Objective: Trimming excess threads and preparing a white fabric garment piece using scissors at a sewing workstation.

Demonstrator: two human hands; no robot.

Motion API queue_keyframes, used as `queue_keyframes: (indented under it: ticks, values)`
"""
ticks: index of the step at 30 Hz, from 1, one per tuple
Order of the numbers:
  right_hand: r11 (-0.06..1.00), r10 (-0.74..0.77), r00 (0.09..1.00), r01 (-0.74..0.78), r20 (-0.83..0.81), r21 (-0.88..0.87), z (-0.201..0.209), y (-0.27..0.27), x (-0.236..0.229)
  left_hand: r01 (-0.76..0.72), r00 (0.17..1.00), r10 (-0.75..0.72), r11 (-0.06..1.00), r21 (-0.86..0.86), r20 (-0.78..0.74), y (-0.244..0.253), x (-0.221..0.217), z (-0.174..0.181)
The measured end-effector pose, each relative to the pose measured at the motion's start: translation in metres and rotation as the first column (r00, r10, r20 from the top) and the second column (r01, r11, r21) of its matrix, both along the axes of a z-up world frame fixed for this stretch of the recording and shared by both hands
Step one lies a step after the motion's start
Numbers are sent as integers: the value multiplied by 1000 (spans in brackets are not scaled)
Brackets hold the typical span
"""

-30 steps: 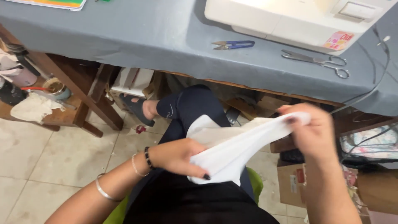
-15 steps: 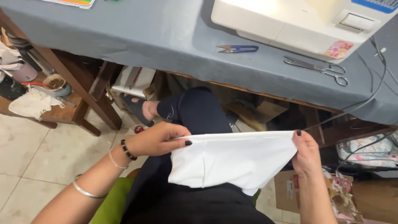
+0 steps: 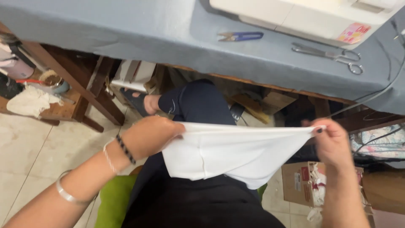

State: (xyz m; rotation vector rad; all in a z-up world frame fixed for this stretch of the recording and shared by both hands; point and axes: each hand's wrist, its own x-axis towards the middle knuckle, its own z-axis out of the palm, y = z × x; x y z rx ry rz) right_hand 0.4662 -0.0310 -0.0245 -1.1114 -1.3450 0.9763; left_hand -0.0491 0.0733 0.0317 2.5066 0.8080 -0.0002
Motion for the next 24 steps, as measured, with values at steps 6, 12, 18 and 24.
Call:
queue_keyframes:
  ticks: [6, 12, 18, 24]
  values:
    - [875, -274, 953, 190, 131, 445, 68, -18, 20, -277, 961, 96, 329, 903, 260, -42, 3, 82]
    - [982, 36, 649, -165, 760, 94, -9, -40, -48, -92, 992, 123, 479, 873, 37, -54, -18, -74]
    - [982, 62, 748, 71, 661, -173, -84, -59, -85, -141, 990, 98, 705, 695, 101, -63, -37, -168]
    - [975, -208, 740, 213, 640, 70, -100, -50, -95, -250, 968, 142, 650, 717, 209, -53, -13, -185]
